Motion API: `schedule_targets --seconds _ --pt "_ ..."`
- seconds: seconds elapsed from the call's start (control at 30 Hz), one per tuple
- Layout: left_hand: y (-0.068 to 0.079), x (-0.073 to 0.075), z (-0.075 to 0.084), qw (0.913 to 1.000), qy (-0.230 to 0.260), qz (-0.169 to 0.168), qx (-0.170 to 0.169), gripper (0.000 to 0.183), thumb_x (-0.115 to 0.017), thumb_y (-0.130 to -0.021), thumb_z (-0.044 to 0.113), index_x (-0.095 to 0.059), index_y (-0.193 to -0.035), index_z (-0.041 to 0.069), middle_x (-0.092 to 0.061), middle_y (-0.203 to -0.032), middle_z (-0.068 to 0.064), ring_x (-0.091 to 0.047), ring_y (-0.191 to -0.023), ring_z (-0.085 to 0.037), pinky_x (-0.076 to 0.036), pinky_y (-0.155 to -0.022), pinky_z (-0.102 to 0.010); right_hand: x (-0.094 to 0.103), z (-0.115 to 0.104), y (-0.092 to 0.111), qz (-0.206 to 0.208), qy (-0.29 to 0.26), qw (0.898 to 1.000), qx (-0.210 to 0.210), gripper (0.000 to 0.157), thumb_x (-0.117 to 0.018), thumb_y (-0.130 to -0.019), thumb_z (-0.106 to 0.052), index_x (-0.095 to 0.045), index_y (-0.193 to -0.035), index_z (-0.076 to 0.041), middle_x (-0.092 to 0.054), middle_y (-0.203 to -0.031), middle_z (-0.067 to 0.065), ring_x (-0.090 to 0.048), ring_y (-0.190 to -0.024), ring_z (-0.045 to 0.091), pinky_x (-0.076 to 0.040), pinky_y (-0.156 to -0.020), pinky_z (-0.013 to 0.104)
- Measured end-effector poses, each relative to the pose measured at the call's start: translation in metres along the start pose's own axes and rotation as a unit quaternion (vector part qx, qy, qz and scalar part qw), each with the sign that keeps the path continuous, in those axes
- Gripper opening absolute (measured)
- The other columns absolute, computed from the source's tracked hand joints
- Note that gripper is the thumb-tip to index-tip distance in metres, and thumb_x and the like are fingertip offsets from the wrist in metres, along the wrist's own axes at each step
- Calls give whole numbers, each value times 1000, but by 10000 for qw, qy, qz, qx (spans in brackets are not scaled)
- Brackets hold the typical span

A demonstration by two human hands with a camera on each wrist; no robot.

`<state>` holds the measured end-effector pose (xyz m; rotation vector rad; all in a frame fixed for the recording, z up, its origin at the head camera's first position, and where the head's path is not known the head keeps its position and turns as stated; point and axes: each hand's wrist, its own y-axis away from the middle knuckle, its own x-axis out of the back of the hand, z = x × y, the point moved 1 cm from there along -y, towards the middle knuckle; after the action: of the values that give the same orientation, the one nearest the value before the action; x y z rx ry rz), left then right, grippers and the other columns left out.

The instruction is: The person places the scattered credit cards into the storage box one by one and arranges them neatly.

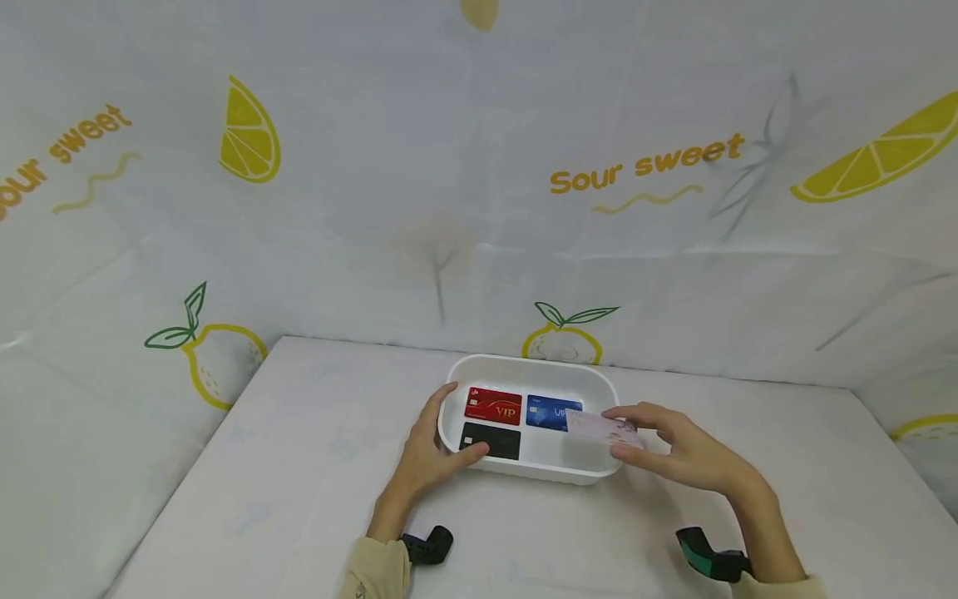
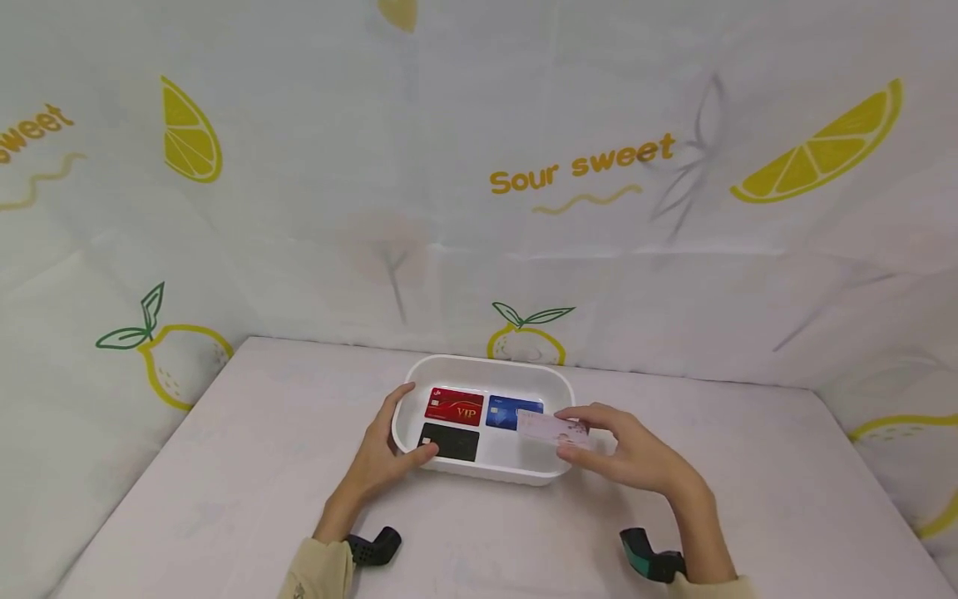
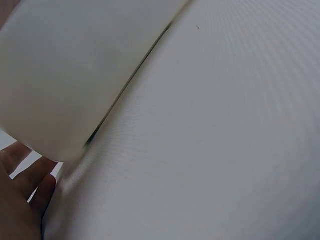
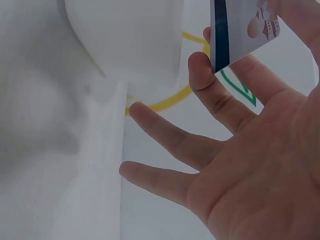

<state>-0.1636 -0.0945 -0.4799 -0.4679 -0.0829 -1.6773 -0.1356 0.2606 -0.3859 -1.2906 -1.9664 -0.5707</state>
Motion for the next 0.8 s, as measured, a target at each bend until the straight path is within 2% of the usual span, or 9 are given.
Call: schedule_targets --seconds 0.13,0.33,0.63,0.8 --pt "0 0 0 10000 59 -12 -32 97 -86 -75 40 -37 -156 19 -48 -157 -12 -51 -137 -32 -42 -114 -63 -8 -6 -7 -157 -29 9999 40 46 -73 -93 -34 -65 -135 -17 -65 -135 14 -60 -123 38 -46 -94 76" --pt "-1 0 1 10000 73 -45 22 97 -86 -75 40 -37 -156 22 -48 -157 -11 -51 -137 -32 -41 -114 -63 -20 -10 -17 -129 119 9998 42 47 -74 -91 -38 -66 -132 -16 -68 -131 11 -60 -120 33 -49 -99 64" --pt "1 1 2 9999 99 -32 113 97 -87 -74 42 -37 -156 24 -47 -158 -10 -50 -139 -32 -40 -115 -64 -35 -14 -27 -345 295 9990 6 48 -73 -92 -42 -66 -131 -16 -67 -126 8 -59 -118 28 -49 -101 59" --pt "1 1 1 9999 112 -30 79 97 -86 -74 42 -37 -156 24 -47 -158 -11 -51 -137 -31 -41 -114 -63 -39 -18 -31 -533 377 9978 -153 51 -72 -92 -45 -67 -131 -13 -64 -133 15 -58 -120 32 -48 -103 63"
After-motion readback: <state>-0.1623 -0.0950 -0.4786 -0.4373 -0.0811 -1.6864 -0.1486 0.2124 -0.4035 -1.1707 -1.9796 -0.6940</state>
